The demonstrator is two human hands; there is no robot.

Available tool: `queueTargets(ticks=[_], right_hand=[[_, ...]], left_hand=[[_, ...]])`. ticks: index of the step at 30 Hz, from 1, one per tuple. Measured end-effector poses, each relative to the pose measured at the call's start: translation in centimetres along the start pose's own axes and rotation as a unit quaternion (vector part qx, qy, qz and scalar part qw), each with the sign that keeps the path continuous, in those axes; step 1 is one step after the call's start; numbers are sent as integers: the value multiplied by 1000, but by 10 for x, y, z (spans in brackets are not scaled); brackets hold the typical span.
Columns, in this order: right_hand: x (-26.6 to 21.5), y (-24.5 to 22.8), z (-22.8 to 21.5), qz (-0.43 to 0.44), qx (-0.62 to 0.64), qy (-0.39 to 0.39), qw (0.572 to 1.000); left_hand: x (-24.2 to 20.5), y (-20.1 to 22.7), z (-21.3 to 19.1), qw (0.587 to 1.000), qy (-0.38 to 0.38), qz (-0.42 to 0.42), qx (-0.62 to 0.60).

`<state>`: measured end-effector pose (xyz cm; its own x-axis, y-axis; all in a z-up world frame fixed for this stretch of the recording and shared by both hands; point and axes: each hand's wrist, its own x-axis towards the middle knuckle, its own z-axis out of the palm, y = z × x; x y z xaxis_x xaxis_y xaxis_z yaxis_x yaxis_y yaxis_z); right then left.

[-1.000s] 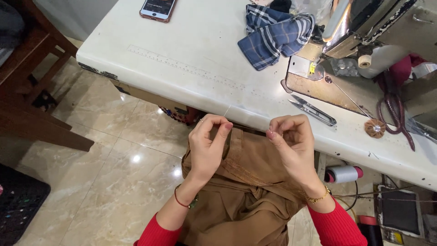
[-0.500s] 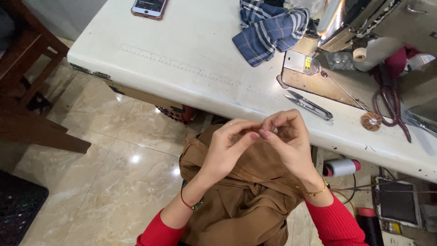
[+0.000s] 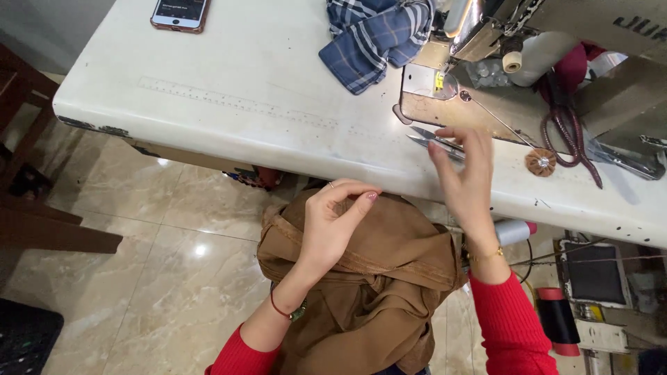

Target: A person is performing manual hand-stitching on a brown garment at a sewing workstation.

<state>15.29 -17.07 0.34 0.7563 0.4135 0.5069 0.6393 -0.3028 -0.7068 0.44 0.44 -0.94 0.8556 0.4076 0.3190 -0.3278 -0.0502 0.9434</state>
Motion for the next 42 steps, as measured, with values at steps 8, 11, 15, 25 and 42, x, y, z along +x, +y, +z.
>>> queueTargets(ticks=[8, 11, 15, 25, 42], right_hand=[[-1, 73, -9, 4, -238, -55, 970], [-5, 59, -5, -79, -273, -10, 959], [-21, -4, 2, 90, 39, -59, 993], [18, 28, -11, -52, -357, -69, 930], [-22, -18, 34, -337, -284, 40, 897]], left_hand=[[0, 4, 1, 995, 39, 52, 75], [0, 3, 2, 990, 52, 77, 110], [2, 4, 3, 989, 60, 75, 114], [2, 9, -5, 960, 74, 150, 225], [6, -7, -6, 850, 88, 306, 420]])
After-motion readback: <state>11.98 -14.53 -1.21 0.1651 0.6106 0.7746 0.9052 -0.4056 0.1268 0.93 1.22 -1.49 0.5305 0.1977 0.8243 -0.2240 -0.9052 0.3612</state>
